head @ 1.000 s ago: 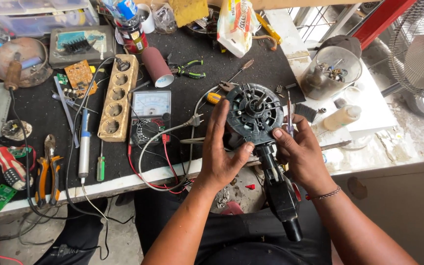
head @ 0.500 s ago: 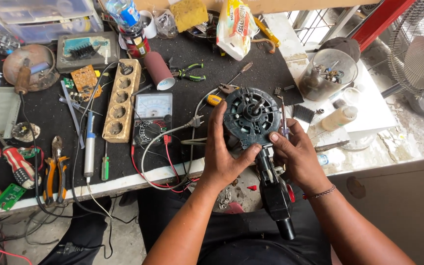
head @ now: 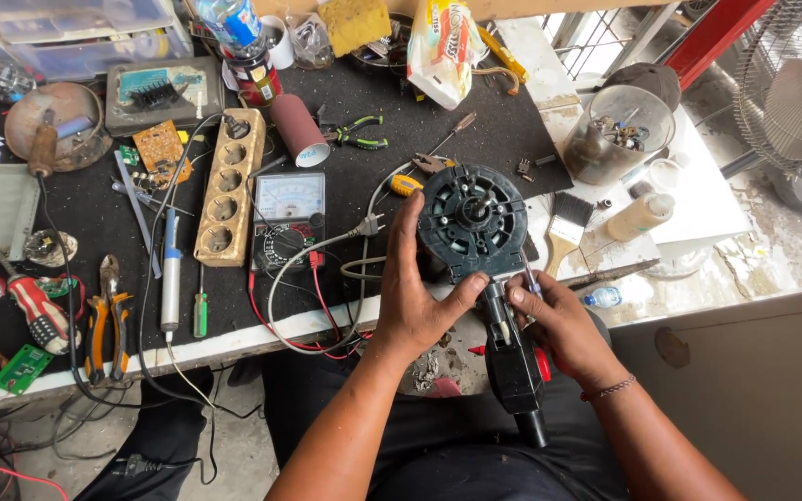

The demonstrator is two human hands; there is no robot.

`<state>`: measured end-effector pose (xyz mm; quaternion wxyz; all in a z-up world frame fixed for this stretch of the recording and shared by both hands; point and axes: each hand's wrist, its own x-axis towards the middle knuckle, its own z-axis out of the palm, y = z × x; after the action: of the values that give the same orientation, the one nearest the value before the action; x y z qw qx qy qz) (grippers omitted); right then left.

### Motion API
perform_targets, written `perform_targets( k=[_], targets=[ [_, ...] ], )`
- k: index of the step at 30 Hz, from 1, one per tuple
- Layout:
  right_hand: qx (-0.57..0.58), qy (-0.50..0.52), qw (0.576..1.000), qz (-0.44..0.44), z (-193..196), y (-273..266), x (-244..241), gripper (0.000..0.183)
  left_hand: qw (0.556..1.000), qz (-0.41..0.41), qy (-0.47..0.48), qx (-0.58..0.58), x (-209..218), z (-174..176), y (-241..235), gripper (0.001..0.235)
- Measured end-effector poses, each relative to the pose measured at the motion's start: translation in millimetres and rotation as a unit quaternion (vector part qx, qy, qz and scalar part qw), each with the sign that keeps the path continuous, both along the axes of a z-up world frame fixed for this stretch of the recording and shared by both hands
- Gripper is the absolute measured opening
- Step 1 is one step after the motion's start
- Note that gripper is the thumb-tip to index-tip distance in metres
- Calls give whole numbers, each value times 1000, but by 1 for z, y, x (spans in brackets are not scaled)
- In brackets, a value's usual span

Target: The person disassembles a black cylindrical motor, removes screws, and inspects the internal components. They then reassemble the motor, tighten screws with a screwdriver, and use pliers to adjust a small part on the motor housing.

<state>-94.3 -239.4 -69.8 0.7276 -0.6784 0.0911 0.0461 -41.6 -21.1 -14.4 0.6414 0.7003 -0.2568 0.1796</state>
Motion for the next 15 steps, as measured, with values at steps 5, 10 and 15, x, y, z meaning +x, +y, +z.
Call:
perform_targets(
  k=[5,10,15],
  targets=[
    [20,14,999,27,18,11,-7,55,1000,12,-3,21,-9,0,3,99],
    [73,-3,994,82,21,18,-9,56,998,13,23,49,-20,6,8,98],
    [87,-17,994,56,23,35,-5,45,997,-6,48,54,-25,10,15,99]
  ],
)
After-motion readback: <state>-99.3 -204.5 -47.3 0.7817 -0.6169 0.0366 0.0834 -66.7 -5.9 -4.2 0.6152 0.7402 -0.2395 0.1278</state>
